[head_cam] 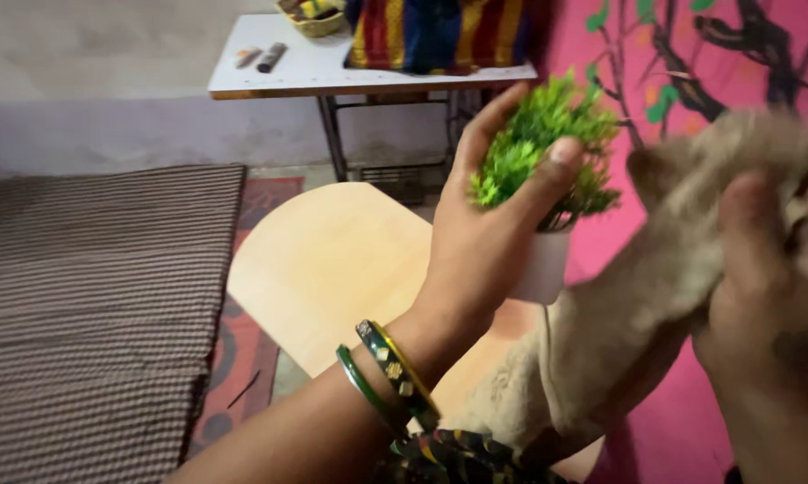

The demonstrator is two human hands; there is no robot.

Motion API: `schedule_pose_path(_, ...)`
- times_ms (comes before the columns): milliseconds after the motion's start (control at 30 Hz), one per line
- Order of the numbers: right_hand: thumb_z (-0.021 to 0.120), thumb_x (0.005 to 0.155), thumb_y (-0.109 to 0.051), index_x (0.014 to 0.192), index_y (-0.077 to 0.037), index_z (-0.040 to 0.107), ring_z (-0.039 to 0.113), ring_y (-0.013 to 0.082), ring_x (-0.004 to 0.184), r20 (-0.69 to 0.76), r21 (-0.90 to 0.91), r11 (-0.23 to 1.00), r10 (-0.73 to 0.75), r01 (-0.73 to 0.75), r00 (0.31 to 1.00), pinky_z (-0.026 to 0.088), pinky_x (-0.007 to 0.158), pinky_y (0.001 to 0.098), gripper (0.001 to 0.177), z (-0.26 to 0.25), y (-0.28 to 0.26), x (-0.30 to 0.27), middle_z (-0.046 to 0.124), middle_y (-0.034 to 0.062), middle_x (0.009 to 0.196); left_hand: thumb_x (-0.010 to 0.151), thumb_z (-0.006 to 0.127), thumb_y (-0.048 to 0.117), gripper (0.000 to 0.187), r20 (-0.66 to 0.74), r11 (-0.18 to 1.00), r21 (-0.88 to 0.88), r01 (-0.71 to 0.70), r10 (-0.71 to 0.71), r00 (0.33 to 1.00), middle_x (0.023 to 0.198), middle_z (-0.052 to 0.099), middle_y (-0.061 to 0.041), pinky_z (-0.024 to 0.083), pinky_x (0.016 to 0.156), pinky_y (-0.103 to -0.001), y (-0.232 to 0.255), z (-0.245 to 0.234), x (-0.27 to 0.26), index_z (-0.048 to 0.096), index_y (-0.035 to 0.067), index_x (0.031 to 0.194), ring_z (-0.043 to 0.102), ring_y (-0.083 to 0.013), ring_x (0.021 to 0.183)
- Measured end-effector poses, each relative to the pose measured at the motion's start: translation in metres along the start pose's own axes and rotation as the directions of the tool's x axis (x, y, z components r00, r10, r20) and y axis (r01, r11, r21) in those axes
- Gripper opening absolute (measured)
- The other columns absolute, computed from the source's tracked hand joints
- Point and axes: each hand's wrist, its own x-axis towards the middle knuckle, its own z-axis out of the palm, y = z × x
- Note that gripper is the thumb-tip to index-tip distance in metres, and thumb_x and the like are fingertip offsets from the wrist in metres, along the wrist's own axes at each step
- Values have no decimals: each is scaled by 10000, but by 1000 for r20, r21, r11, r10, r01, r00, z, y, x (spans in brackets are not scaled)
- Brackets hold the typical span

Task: The person wipes a pink plastic lid, a silver canister, a decorative blue lid, an artificial plant, and a yellow jar with a cloth by hand before placing the items onto a shelf.

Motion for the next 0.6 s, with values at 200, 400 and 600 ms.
schedule_pose_path(200,434,1124,-226,1388,52,526,618,240,1194,187,-395,811,-389,432,902,486,1026,319,394,38,24,-22,633,149,1294,976,677,389,626,1,996,47,76,-76,997,1244,685,-95,562,866,-270,-1,-9,9,540,39,1477,652,-123,1052)
schedule_pose_path(400,522,1103,-260,1382,6,602,634,162,1114,-85,-141,988,56,-68,995,510,988,337,394,50,24,-13,680,82,1232,967,656,424,630,-1,987,-94,128,-128,992,1160,646,-106,566,726,-309,22,-51,31,517,54,1457,627,-156,931)
schedule_pose_path(600,503,1141,-364,1507,27,340,508,236,1346,323,66,908,-412,414,852,439,1092,325,559,115,-21,-10,454,115,1501,995,609,410,551,-200,941,-246,232,-283,938,1233,680,-66,563,650,-389,13,-46,26,501,192,1489,648,-162,981)
